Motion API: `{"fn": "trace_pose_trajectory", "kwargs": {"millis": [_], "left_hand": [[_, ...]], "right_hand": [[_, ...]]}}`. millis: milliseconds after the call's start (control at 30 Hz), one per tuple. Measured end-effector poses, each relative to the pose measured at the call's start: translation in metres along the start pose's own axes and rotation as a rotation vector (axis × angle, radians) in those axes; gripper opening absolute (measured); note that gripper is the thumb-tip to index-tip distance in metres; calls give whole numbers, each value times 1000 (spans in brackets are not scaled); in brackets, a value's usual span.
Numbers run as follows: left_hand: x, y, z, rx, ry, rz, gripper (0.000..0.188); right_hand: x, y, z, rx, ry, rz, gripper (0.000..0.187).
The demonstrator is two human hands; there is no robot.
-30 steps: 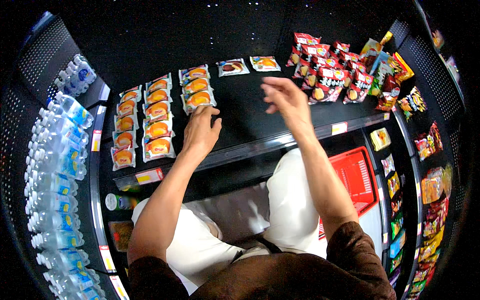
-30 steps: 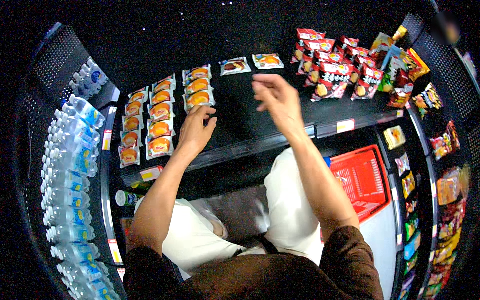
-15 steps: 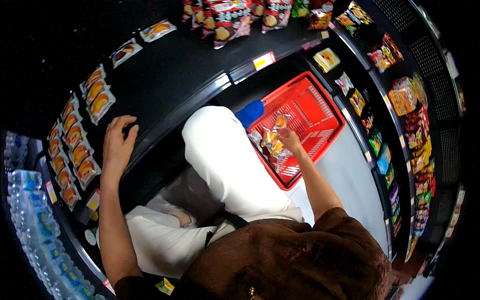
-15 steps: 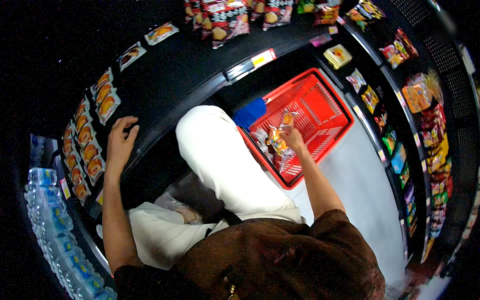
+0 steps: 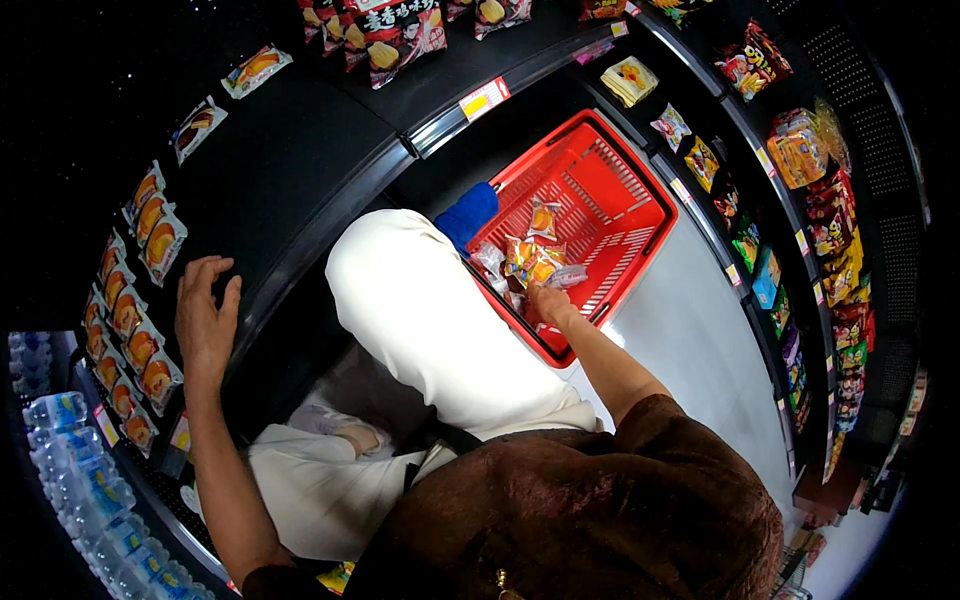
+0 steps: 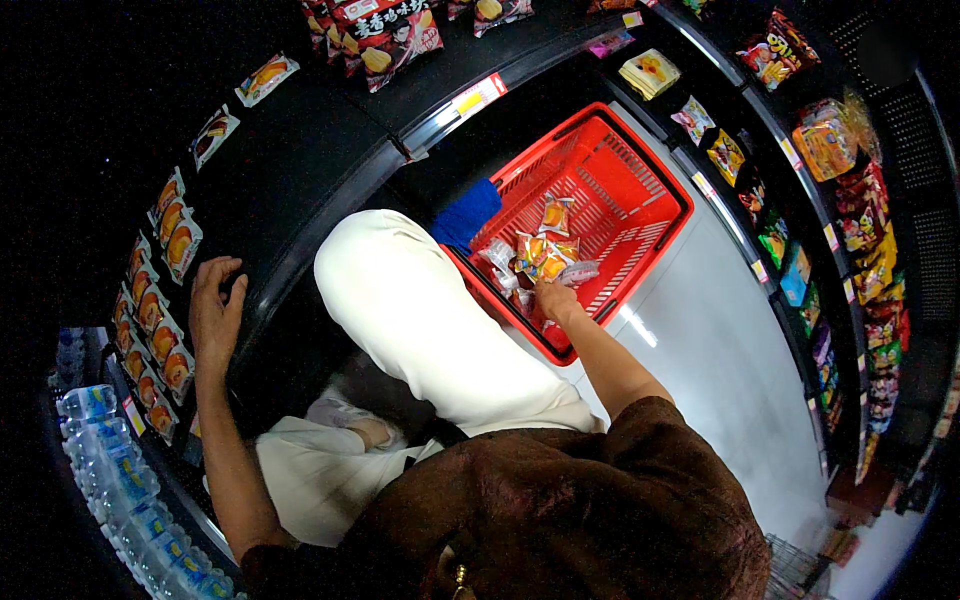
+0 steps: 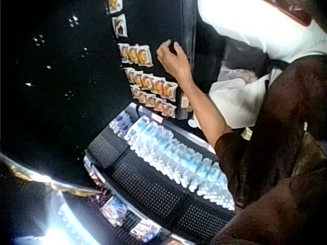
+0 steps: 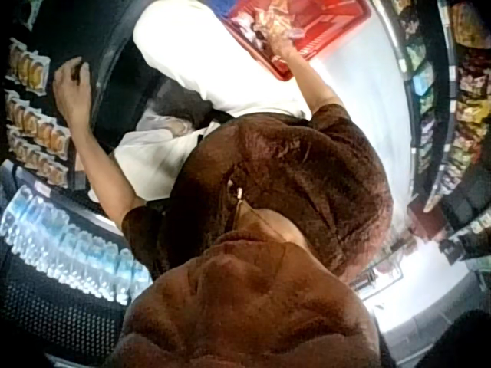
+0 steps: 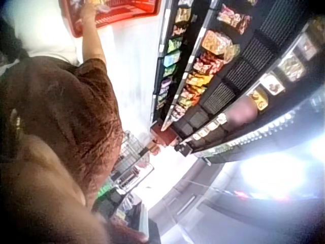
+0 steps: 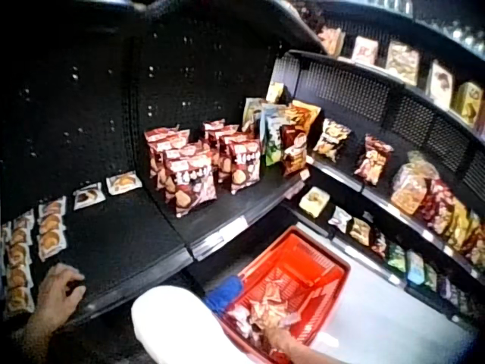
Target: The person kneels in a store aisle and repeatedly takes packaged snacks from a red shopping basket, then places them on the shelf in neat rows. The person handles small snack packs and larger chip bags, arranging them by type.
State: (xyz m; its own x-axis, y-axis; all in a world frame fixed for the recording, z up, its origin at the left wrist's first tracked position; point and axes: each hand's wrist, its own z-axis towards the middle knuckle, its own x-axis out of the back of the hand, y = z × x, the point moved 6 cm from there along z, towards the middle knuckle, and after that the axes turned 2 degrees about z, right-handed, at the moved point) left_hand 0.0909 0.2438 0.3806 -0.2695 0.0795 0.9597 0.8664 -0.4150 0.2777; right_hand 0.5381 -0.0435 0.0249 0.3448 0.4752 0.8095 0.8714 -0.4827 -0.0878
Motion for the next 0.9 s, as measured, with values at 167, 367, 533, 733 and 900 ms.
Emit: {"fn": "trace_pose_trajectory", "kwargs": {"millis": [167, 367, 533, 733, 900], "left_hand": [[2, -3, -1, -23, -1, 0, 26], [5, -1, -5, 21, -9, -115, 28], [17, 10, -8, 48, 49, -335, 27], [27, 19, -16, 48, 64, -648, 31], [37, 23, -22, 69, 25, -898, 34]], "right_hand": [[41, -8, -18, -62, -107, 200, 45], [133, 10, -54, 122, 67, 868, 59], [233, -40, -99, 370, 156, 1433, 51], [330, -139, -133, 579, 306, 1453, 59], [380, -244, -138, 879, 196, 1427, 63]]}}
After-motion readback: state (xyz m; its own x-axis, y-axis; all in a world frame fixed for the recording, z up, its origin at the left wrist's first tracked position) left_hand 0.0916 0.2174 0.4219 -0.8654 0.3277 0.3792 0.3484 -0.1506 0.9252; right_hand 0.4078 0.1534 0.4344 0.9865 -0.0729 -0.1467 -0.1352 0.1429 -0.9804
